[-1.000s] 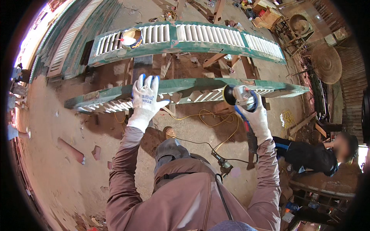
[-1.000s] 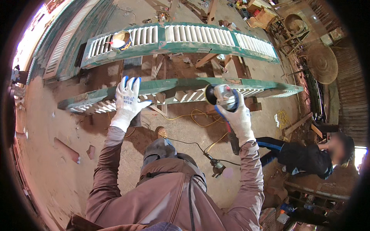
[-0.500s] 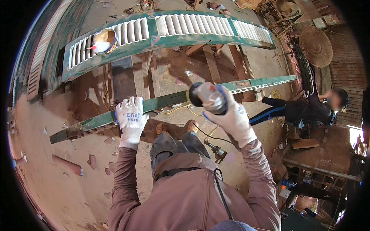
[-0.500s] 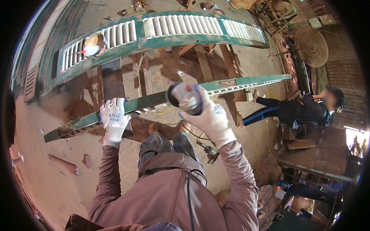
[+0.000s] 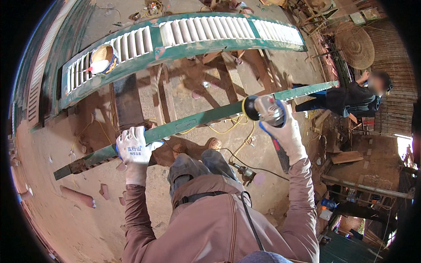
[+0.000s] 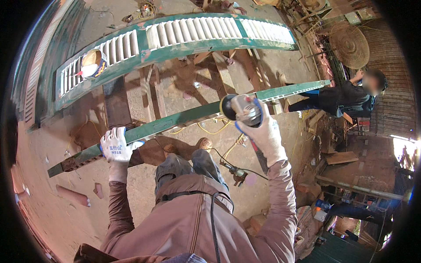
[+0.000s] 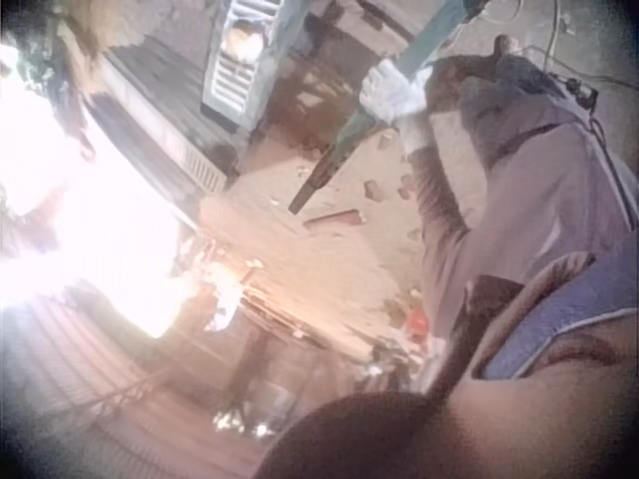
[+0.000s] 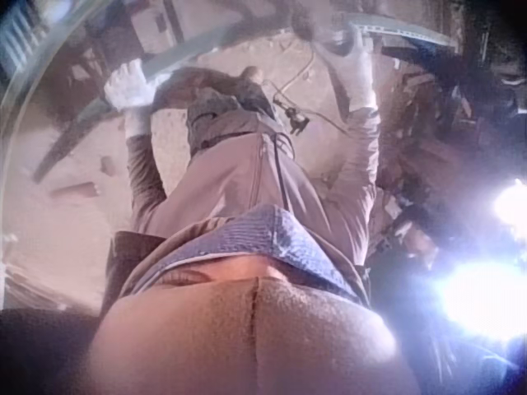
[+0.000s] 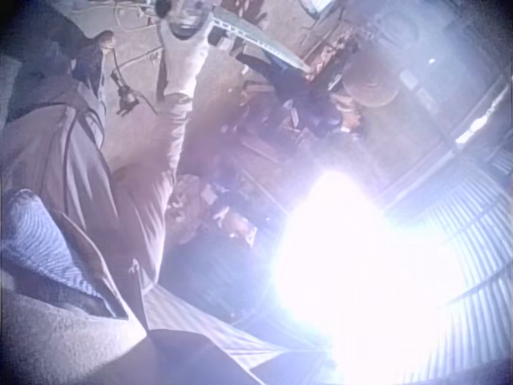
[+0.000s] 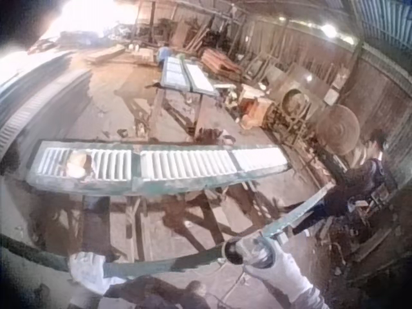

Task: The person puts on gloves and handles a green metal frame with white slats. They apply a yellow paste from a container to the frame's joints, then use a power tool to work on the frame. The person continues to apply paste and use the tool on different sections of the frame.

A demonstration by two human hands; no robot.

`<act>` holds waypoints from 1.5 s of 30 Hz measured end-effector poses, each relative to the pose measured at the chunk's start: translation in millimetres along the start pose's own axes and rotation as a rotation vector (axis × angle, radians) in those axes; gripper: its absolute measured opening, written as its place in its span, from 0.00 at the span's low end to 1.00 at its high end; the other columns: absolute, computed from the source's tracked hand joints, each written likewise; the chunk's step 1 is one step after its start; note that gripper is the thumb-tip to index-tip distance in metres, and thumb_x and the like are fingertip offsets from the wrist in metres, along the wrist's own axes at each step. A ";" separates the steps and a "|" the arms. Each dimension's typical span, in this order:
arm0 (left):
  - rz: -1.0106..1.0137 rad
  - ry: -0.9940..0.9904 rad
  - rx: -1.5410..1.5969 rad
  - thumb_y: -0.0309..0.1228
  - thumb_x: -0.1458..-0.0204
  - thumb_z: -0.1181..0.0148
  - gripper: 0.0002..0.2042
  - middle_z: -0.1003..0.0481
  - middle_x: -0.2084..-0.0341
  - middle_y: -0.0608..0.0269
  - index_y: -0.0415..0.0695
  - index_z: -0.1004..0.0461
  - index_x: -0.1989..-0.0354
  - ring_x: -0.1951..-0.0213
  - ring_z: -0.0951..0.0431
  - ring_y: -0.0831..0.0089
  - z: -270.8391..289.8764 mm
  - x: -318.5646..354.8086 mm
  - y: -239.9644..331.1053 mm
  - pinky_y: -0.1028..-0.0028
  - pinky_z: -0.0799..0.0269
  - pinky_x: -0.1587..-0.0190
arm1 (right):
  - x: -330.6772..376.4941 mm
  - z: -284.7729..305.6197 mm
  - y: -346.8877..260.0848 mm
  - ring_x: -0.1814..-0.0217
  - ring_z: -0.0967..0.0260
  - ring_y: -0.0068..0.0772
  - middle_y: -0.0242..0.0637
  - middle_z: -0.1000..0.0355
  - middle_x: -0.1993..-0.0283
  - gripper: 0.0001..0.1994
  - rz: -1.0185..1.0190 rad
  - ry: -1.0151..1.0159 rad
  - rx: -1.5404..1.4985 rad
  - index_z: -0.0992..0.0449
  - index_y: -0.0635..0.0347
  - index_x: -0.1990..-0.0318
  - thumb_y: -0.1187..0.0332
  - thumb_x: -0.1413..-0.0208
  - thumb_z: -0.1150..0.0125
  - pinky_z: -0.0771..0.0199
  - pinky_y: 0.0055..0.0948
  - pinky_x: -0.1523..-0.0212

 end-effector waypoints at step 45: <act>-0.160 0.322 0.055 0.67 0.66 0.25 0.39 0.20 0.63 0.58 0.44 0.21 0.57 0.57 0.19 0.52 -4.3 -1.0 5.3 0.53 0.24 0.54 | -32.2 52.9 93.0 0.39 0.19 0.54 0.55 0.19 0.43 0.48 -0.127 0.113 0.011 0.32 0.59 0.28 0.46 0.54 0.17 0.21 0.43 0.40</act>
Point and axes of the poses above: each hand's wrist, its own x-axis away from the middle knuckle, its own z-axis out of the back of the hand, y = z × x, the point moved 2 cm from there along -x, towards the middle knuckle
